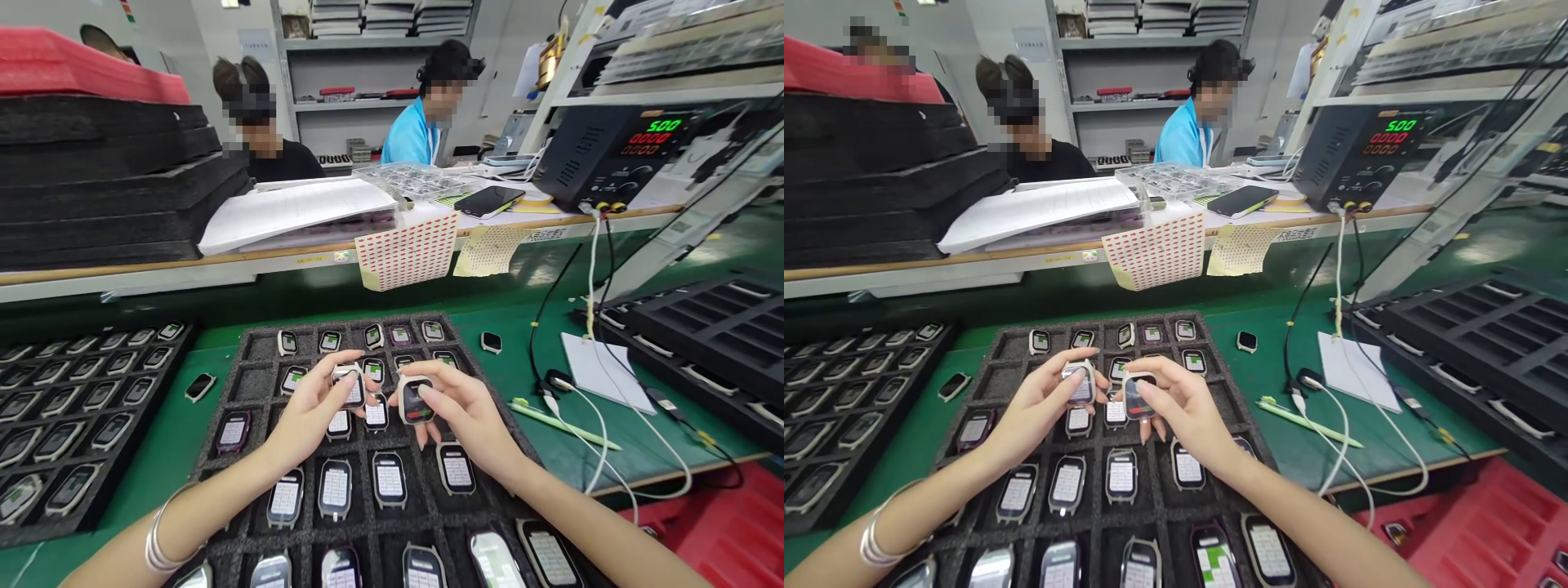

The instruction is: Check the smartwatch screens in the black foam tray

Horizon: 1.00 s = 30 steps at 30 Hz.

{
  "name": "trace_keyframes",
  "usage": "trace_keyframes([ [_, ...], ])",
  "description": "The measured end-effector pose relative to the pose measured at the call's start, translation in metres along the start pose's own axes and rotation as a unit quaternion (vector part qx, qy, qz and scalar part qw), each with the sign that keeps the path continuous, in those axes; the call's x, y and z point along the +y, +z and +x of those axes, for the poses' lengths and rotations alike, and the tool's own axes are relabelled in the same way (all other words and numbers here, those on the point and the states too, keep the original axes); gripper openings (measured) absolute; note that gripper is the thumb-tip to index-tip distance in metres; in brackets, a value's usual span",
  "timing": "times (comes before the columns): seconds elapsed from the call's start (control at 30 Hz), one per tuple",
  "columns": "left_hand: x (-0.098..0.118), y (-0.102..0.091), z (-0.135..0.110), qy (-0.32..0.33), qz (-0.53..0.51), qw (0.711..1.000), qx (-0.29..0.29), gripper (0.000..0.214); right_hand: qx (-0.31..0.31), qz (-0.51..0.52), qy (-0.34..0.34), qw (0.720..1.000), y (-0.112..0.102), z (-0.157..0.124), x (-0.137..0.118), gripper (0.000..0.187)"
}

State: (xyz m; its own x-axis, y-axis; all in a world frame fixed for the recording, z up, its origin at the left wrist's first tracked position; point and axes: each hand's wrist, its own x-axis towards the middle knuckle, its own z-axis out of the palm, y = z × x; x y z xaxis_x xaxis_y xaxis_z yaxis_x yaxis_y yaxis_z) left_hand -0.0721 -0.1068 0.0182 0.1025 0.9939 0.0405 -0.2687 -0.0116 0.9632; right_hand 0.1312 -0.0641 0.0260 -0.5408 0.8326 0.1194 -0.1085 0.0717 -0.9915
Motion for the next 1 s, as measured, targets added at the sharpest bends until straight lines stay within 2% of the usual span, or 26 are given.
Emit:
trace_keyframes([
  [0.13,0.0035,0.0005,0.0010,-0.021,-0.008,1.000,-0.005,0.038,0.003,-0.001,-0.004,1.000,0.0000,-0.0002,0.0005,0.030],
  [0.27,0.0075,-0.0006,-0.0004,-0.067,-0.115,0.991,-0.027,0.036,0.003,0.009,-0.008,1.000,-0.0004,0.0002,0.0017,0.030],
  [0.37,0.0084,-0.0011,-0.0019,-0.074,-0.164,0.983,-0.042,0.035,0.005,0.017,-0.004,1.000,-0.0002,-0.0001,0.0016,0.032],
  [0.53,0.0059,0.0009,-0.0024,-0.054,-0.106,0.993,-0.027,0.031,0.008,0.007,-0.003,1.000,0.0016,-0.0017,-0.0001,0.033],
  [0.7,0.0035,0.0006,-0.0033,-0.007,-0.030,0.999,-0.045,0.028,0.005,0.007,-0.003,1.000,0.0028,-0.0029,-0.0004,0.033],
  [1.0,0.0094,0.0020,-0.0079,-0.040,-0.147,0.987,-0.059,0.039,0.017,0.004,-0.012,1.000,0.0041,-0.0039,-0.0033,0.031],
])
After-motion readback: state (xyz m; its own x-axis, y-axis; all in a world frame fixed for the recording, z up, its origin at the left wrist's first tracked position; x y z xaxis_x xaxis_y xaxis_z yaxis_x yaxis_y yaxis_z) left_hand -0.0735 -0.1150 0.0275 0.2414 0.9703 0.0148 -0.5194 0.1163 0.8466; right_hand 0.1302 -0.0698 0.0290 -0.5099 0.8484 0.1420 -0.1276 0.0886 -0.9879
